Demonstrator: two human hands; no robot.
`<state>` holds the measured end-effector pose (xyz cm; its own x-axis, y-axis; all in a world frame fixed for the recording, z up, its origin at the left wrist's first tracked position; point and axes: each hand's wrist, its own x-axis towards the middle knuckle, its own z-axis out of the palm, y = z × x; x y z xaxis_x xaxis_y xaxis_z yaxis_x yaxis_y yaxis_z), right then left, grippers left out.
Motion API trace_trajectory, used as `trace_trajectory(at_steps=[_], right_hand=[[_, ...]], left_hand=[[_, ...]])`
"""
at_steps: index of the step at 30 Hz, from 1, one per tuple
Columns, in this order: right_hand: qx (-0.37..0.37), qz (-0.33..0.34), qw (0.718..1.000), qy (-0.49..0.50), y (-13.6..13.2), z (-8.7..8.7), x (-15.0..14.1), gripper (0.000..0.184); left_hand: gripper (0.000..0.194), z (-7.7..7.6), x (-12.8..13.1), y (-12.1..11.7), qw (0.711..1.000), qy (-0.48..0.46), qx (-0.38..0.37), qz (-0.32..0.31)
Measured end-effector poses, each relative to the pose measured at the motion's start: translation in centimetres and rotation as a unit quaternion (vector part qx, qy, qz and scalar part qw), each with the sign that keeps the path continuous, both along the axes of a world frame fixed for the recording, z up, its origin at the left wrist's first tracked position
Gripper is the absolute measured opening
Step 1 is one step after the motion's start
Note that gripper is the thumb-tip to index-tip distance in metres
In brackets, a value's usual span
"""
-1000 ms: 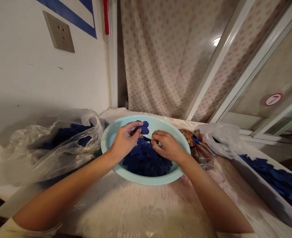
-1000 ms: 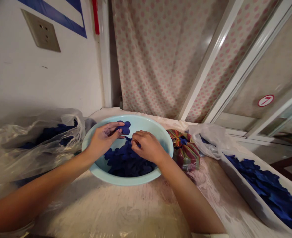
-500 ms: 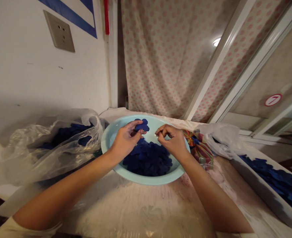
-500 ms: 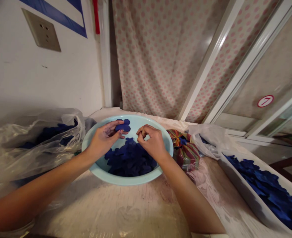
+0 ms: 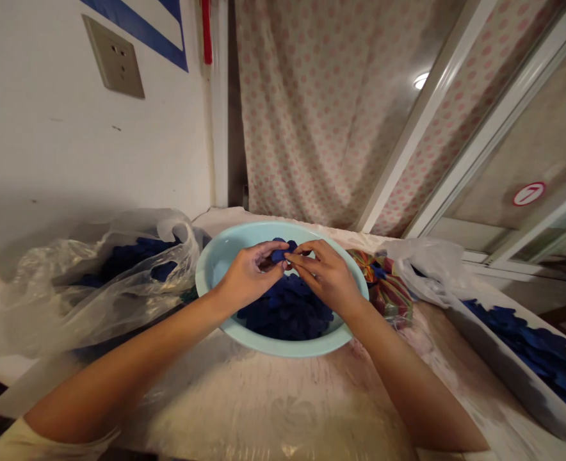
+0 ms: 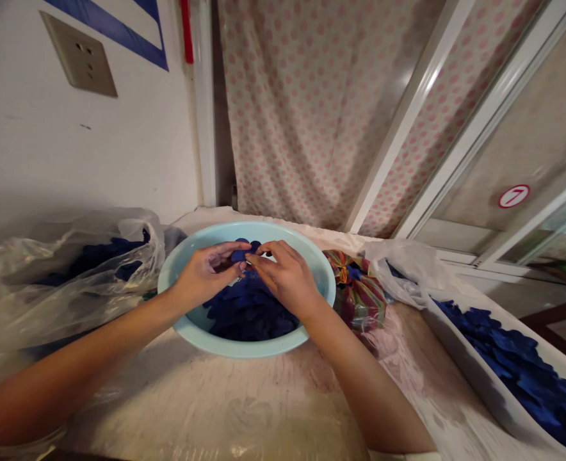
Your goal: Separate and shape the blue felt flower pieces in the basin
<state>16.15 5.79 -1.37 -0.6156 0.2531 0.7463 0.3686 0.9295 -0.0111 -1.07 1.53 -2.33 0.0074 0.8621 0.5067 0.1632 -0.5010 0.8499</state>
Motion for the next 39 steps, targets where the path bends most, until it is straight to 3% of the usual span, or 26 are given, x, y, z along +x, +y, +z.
trace_trajectory(at_steps=[8,13,19,22,25,30,34,37,39], right_hand=[[-0.017,0.013,0.998,0.062,0.27,-0.23,0.01,0.016],[-0.027,0.028,0.998,0.052,0.22,-0.12,0.13,0.008],[-0.059,0.016,0.997,0.038,0.33,-0.12,0.05,0.018],[-0.087,0.038,0.995,0.032,0.6,-0.18,0.0,0.016],[-0.108,0.055,0.992,-0.036,0.81,-0.22,-0.07,0.01],[-0.133,0.008,0.985,-0.108,0.48,-0.02,-0.3,0.013],[-0.121,-0.03,0.988,-0.091,0.02,0.35,-0.31,0.02],[-0.098,-0.03,0.994,-0.045,-0.1,0.45,-0.16,0.037],[-0.074,-0.023,0.997,-0.021,-0.03,0.35,-0.03,0.036]], left_hand=[[0.031,0.04,-0.03,-0.21,1.0,0.017,0.005,-0.015],[0.021,0.16,0.06,-0.16,1.0,0.017,-0.004,-0.003],[0.017,0.36,-0.03,0.07,0.999,-0.037,-0.01,0.026],[0.019,0.31,-0.16,0.34,0.995,-0.09,-0.01,0.047],[0.023,0.29,-0.28,0.45,0.989,-0.124,0.002,0.078],[0.024,0.27,-0.35,0.38,0.99,-0.117,-0.006,0.079],[0.022,0.38,-0.26,0.36,0.992,-0.113,-0.014,0.062],[0.019,0.51,-0.1,0.21,0.994,-0.101,-0.035,0.038],[0.019,0.5,0.02,0.08,0.994,-0.097,-0.043,0.017]])
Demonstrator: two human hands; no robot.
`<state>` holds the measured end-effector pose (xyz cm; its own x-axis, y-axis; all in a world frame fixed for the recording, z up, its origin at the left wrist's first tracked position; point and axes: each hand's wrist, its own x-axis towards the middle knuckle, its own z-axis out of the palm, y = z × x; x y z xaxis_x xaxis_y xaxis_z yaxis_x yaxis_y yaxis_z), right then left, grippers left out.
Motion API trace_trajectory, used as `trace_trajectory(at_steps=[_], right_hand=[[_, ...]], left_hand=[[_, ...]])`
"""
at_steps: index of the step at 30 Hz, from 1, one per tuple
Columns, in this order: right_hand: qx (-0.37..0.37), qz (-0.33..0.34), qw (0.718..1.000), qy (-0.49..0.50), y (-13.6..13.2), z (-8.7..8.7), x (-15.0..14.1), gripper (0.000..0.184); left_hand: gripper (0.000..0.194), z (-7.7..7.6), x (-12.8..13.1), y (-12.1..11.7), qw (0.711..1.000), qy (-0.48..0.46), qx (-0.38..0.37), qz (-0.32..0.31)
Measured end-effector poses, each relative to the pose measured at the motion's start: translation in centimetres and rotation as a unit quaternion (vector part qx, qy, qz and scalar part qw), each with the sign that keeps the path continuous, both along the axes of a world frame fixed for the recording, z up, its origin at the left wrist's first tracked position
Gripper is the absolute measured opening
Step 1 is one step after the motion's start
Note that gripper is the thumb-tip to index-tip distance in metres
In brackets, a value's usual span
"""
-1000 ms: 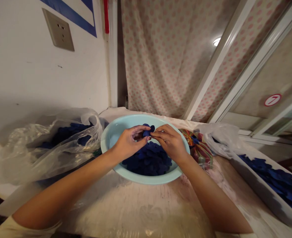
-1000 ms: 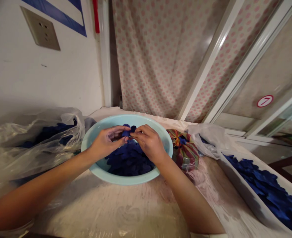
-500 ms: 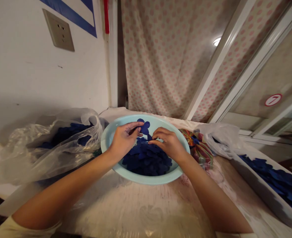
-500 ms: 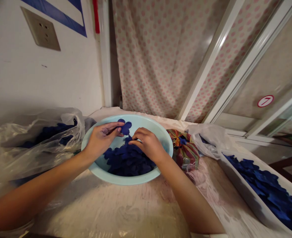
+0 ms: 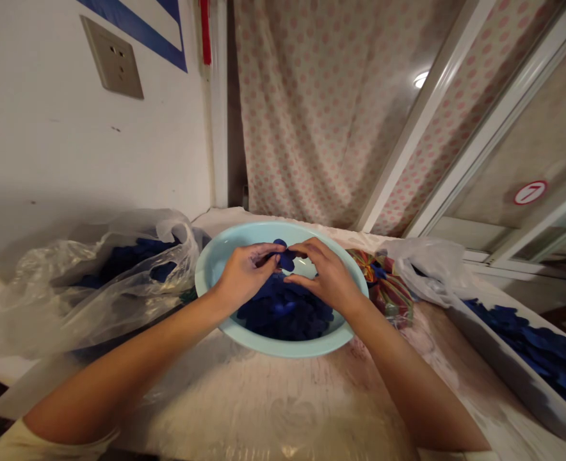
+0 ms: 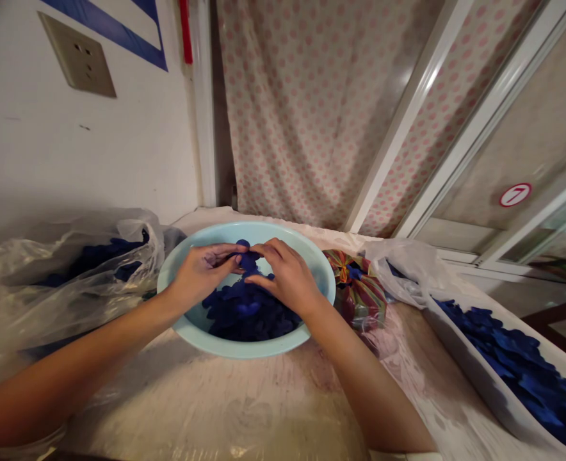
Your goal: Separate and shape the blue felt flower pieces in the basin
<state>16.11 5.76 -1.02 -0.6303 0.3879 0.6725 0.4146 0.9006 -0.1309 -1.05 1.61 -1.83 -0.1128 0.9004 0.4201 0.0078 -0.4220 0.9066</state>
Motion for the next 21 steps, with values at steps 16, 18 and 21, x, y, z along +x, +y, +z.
trace_trajectory(at_steps=[16,18,21], right_hand=[[0.028,0.056,0.996,0.064,0.02,-0.39,0.09,0.009],[0.014,0.061,0.995,0.084,-0.03,-0.24,0.04,0.007],[-0.042,0.071,0.989,0.126,0.11,-0.02,-0.04,0.012]], left_hand=[[0.031,-0.28,-0.17,-0.37,0.993,0.113,0.03,-0.028],[0.034,-0.02,-0.08,-0.53,0.993,0.105,0.028,-0.042],[0.034,0.37,-0.02,-0.74,0.994,0.091,0.017,-0.052]])
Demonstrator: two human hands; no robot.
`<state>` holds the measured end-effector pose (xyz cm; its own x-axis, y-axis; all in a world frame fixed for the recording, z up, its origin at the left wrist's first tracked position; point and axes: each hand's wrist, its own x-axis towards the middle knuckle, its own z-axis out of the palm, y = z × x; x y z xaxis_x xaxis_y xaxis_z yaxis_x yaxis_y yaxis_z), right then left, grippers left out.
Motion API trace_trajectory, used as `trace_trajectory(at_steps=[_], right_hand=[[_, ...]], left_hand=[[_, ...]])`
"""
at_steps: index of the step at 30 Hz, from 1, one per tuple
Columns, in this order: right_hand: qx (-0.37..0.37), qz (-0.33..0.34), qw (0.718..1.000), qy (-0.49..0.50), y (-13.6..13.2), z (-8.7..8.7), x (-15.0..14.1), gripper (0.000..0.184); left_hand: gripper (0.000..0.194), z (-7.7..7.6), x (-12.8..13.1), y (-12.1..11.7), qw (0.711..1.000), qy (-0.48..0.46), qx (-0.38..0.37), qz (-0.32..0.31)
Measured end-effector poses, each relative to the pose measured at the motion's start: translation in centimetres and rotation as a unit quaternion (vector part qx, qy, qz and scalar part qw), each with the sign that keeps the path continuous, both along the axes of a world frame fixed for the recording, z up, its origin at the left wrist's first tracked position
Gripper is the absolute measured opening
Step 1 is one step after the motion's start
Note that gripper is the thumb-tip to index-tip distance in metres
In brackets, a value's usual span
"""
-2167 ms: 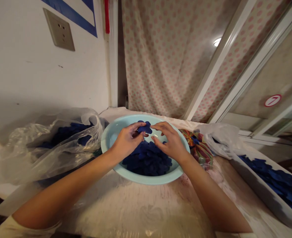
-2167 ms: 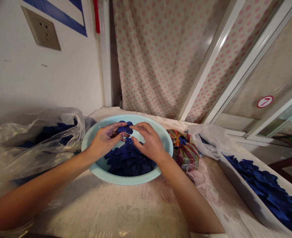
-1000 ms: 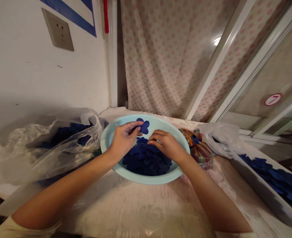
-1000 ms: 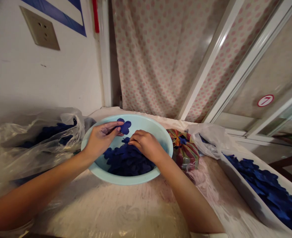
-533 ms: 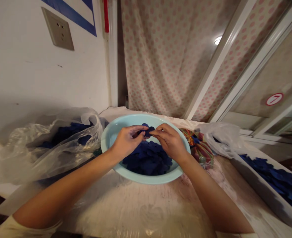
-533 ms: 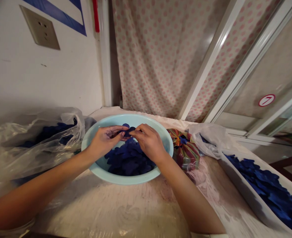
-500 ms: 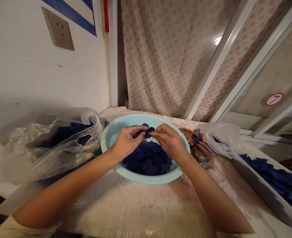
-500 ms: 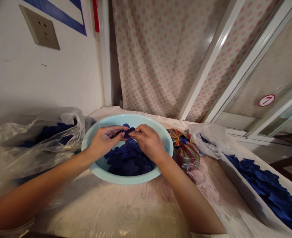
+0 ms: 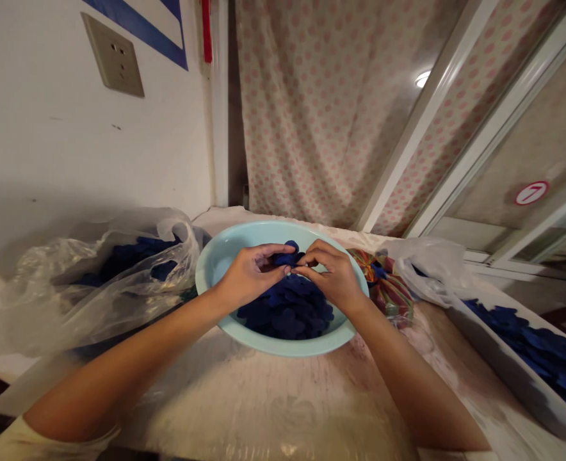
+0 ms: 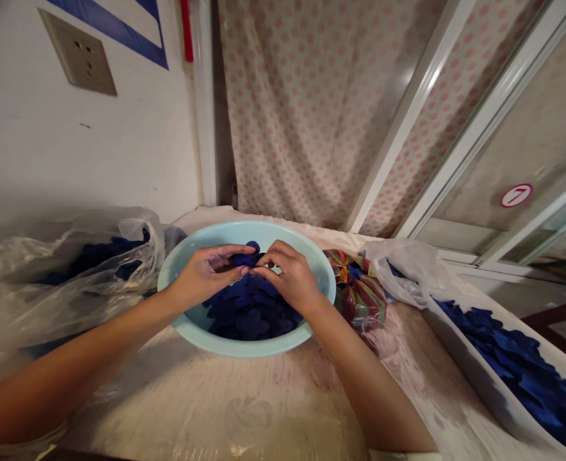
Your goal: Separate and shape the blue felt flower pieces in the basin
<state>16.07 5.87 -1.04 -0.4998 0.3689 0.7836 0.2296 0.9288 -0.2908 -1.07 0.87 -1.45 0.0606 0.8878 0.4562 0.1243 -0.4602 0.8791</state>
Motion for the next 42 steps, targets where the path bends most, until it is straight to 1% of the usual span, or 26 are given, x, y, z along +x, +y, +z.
trace_trajectory(at_steps=[2,4,6,8,13,15,17,19,20,21,23,25,26,28,30,32,35,37,40,42], right_hand=[[-0.068,0.02,0.997,0.008,0.3,0.1,0.0,0.02],[-0.144,0.047,0.988,0.002,0.6,0.0,0.0,0.025],[-0.21,0.07,0.975,-0.001,0.8,-0.1,0.1,0.027],[-0.256,0.086,0.963,0.005,0.9,-0.1,0.1,0.027],[-0.316,0.106,0.943,0.013,0.4,0.1,0.0,0.027],[-0.338,0.12,0.933,0.034,0.3,0.2,0.0,0.027],[-0.351,0.127,0.925,0.073,0.5,0.1,0.0,0.026],[-0.346,0.113,0.923,0.124,0.9,-0.1,0.1,0.025],[-0.337,0.094,0.925,0.15,1.1,-0.2,0.2,0.025],[-0.324,0.065,0.928,0.173,1.3,-0.3,0.2,0.025],[-0.278,-0.019,0.94,0.197,1.7,-0.6,0.3,0.027],[-0.225,-0.09,0.955,0.17,1.6,-0.6,0.3,0.031],[-0.2,-0.102,0.965,0.138,1.4,-0.5,0.3,0.03],[-0.153,-0.077,0.984,0.05,0.8,-0.4,0.1,0.021],[-0.103,-0.034,0.994,-0.032,0.3,-0.2,-0.1,0.012],[-0.063,-0.014,0.996,-0.067,0.1,-0.2,-0.2,0.015],[-0.037,-0.009,0.998,-0.047,0.3,-0.3,-0.2,0.006],[-0.043,-0.021,0.998,-0.034,0.4,-0.3,-0.2,0.006],[-0.077,-0.076,0.994,-0.016,0.4,0.0,-0.3,0.009],[-0.093,-0.112,0.989,0.011,0.4,0.1,-0.2,0.01]], left_hand=[[0.034,0.1,0.0,-0.1,1.0,0.002,-0.013,-0.006],[0.033,0.1,0.0,-0.1,1.0,0.005,-0.025,-0.014],[0.03,0.0,0.0,0.0,0.999,0.009,-0.032,-0.022],[0.029,-0.2,0.0,0.1,0.999,0.018,-0.03,-0.02],[0.027,-0.4,0.0,0.4,0.999,0.039,-0.016,-0.012],[0.026,-0.3,-0.1,0.5,0.999,0.039,-0.022,-0.016],[0.026,-0.2,-0.1,0.5,0.998,0.046,-0.035,-0.005],[0.028,0.0,-0.1,0.4,0.997,0.058,-0.049,0.016],[0.028,0.1,-0.1,0.3,0.996,0.063,-0.055,0.028],[0.028,0.2,-0.1,0.3,0.995,0.065,-0.06,0.038],[0.027,0.4,0.0,0.2,0.995,0.057,-0.066,0.053],[0.028,0.4,0.0,0.2,0.995,0.036,-0.075,0.059],[0.029,0.3,0.0,0.3,0.995,0.025,-0.081,0.057],[0.03,0.1,0.0,0.4,0.995,0.0,-0.09,0.042],[0.03,-0.2,0.0,0.6,0.995,-0.024,-0.089,0.029],[0.03,-0.3,0.0,0.7,0.996,-0.037,-0.085,0.022],[0.033,-0.4,0.0,0.8,0.995,-0.028,-0.089,0.016],[0.034,-0.5,-0.1,0.8,0.995,-0.016,-0.102,0.011],[0.033,-0.8,-0.1,0.8,0.992,0.022,-0.127,-0.009],[0.033,-1.0,0.0,0.8,0.989,0.053,-0.141,-0.009]])
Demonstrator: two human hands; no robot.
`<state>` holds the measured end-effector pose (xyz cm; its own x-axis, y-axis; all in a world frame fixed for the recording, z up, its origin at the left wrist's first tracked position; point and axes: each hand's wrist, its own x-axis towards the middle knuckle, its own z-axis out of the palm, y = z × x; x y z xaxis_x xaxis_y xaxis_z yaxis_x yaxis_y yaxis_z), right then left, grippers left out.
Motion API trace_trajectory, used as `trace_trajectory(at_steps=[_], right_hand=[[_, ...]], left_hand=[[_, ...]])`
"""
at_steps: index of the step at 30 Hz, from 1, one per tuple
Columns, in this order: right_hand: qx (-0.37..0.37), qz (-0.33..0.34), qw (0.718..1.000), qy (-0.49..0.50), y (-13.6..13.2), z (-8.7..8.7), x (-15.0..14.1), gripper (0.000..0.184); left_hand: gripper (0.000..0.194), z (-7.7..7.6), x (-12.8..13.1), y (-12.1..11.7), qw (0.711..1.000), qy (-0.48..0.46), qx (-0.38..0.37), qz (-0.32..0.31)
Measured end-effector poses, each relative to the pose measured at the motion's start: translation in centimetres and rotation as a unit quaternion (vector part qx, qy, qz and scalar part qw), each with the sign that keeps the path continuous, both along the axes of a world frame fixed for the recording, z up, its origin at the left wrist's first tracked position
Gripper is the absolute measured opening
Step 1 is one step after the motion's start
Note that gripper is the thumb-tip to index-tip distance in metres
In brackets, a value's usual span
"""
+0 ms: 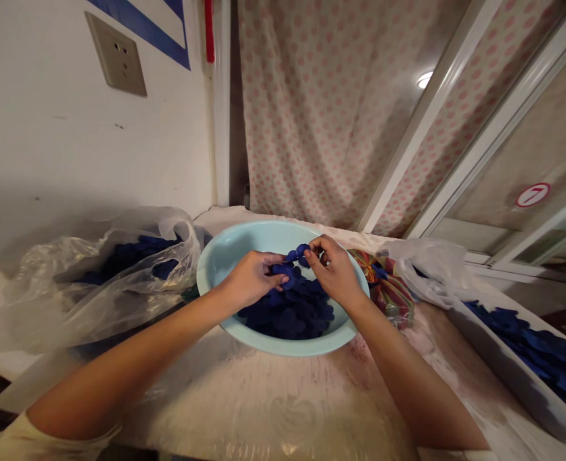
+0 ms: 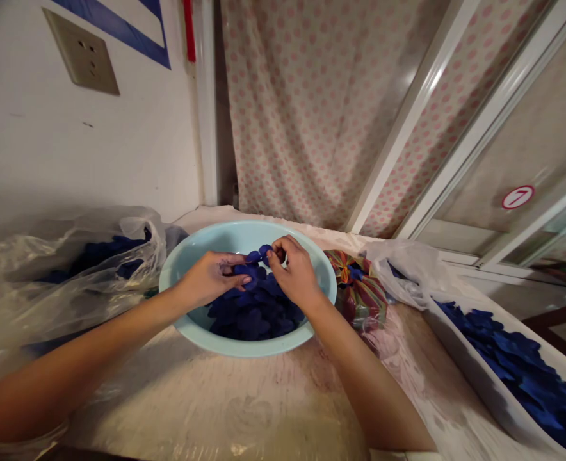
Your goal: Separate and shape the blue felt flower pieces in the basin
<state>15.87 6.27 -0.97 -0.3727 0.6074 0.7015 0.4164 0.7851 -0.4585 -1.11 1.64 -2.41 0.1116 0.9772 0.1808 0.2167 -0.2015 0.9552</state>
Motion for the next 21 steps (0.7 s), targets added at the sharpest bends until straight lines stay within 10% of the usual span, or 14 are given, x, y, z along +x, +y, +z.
trace_trajectory(at_steps=[7,21], right_hand=[[-0.075,-0.096,0.988,0.098,1.1,-0.5,0.5,0.012],[-0.137,-0.027,0.989,0.045,0.9,-0.5,0.4,0.021]], left_hand=[[0.031,0.4,0.0,-0.3,0.999,0.047,0.001,0.021],[0.045,0.6,-0.4,-0.3,0.989,0.049,0.127,0.062]])
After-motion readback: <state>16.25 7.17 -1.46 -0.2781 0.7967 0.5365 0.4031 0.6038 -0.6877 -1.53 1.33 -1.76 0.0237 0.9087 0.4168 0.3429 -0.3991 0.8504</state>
